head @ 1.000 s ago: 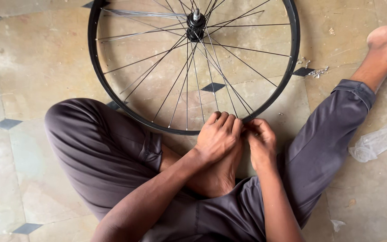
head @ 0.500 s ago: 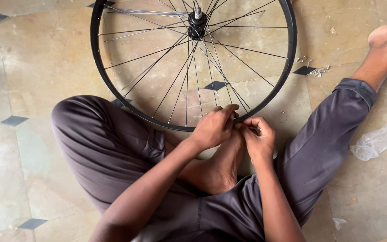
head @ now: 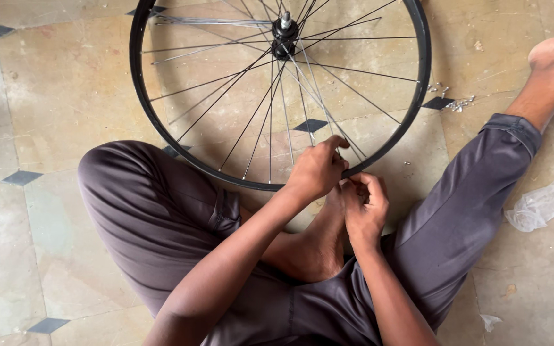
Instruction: The person sits on the floor and laces a bicycle wheel by hand, inserting spokes into the rim and securing them with nipples. The person works methodically around the wheel, threading each spoke and tightening it to connect the hub to the rim.
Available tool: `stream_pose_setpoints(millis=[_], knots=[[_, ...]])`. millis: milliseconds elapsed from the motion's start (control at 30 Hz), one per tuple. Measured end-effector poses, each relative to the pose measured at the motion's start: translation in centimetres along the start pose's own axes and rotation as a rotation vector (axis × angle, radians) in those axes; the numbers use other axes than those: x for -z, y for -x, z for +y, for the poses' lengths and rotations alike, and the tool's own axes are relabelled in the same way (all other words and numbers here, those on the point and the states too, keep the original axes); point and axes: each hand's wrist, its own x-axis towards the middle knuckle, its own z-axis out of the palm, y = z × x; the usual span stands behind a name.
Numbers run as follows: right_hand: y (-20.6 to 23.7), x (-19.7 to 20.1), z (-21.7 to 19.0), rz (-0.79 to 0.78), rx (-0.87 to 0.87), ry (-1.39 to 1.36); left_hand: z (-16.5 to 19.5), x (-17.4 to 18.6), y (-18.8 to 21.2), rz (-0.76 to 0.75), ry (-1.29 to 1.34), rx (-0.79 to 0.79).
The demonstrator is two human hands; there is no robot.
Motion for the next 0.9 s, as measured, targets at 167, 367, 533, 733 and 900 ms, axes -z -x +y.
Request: stream_pose_setpoints(millis=[167, 367, 533, 733, 900], knots=[[0.2, -0.6, -0.7, 0.053, -0.059, -0.026, 0.2, 0.0, -1.0, 0.025, -0.041, 0.015], [0.3, -0.4, -0.9, 0.052, -0.045, -0.099, 0.2, 1.2, -1.0, -0.109, 0.141, 0.013], [0.1, -0.2, 0.0, 0.05, -0.088, -0.104, 0.0, 0.6, -0.8, -0.085, 0.231, 0.019], [-0.1, 0.0, -0.7, 0.072, -0.116, -0.101, 0.3, -0.3, -0.9, -0.033, 0.063, 0.015], [0.4, -0.8, 2.4, 0.085, -0.216, -0.084, -2.9, -0.6, -1.7, -0.068, 0.125, -0.147]])
